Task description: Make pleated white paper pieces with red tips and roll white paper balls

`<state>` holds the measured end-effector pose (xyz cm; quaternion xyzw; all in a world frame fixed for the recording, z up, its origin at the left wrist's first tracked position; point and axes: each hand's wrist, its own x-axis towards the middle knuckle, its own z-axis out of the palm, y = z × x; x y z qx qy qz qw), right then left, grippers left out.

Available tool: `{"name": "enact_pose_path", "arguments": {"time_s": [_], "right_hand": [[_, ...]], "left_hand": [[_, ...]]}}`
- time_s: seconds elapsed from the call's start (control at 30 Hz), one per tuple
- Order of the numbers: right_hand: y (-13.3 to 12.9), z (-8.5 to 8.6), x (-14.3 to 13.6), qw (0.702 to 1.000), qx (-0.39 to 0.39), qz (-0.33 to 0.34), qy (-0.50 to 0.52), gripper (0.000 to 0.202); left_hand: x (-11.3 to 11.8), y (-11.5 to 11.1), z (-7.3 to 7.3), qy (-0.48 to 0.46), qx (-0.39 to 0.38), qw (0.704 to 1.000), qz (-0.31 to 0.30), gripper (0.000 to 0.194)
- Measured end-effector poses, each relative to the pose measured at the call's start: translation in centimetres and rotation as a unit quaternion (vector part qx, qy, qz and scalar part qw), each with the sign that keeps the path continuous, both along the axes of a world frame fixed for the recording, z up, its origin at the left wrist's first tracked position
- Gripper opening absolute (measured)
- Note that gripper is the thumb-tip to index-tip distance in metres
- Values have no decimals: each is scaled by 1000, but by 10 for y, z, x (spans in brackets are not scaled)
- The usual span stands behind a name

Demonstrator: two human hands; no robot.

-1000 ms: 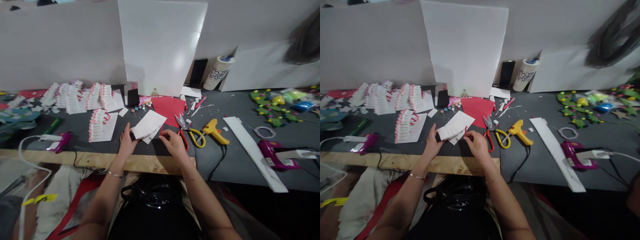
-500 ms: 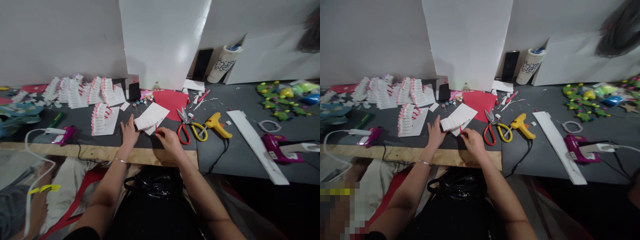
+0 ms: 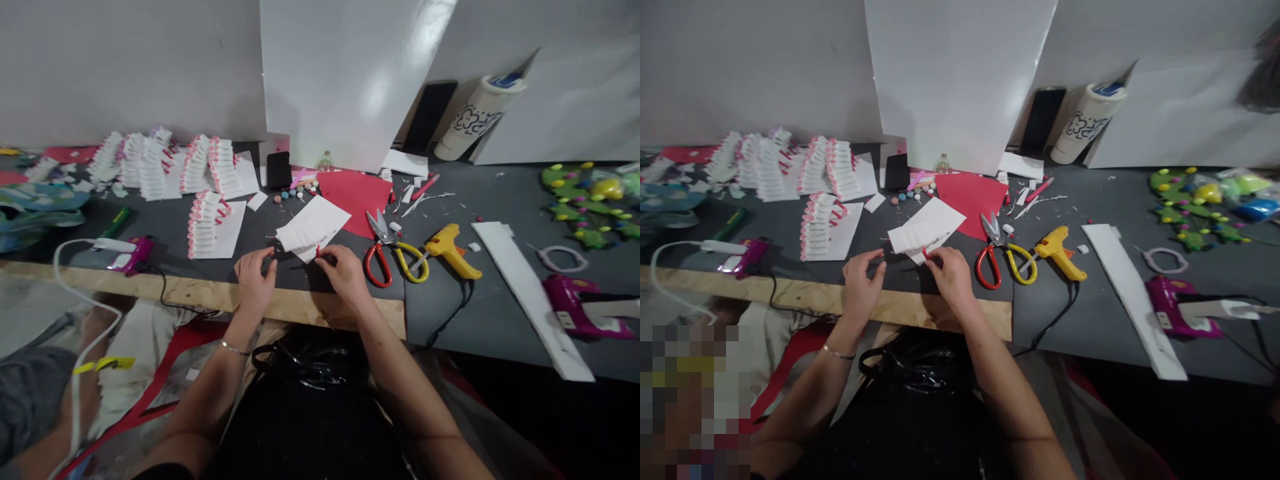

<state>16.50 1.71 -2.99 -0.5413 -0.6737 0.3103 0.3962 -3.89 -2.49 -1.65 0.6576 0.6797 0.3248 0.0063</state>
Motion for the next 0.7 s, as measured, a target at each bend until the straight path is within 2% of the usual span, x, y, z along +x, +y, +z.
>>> {"name": "enact_pose_path", "arguments": {"time_s": [0.23,0.37,0.7], "right_hand": [[12,-9,-9,999,-25,-45,2,5],[13,-15,-12,998,-17,-56,-1,6],[13,-14,-12,997,6,-54,-52,9]], "left_hand": [[9,6,-19,-11,-55,998,-19,24],[8,4,-19,-22,-57,998,-17,24],[9,5,-22,-39,-66,997,-13,24]]}}
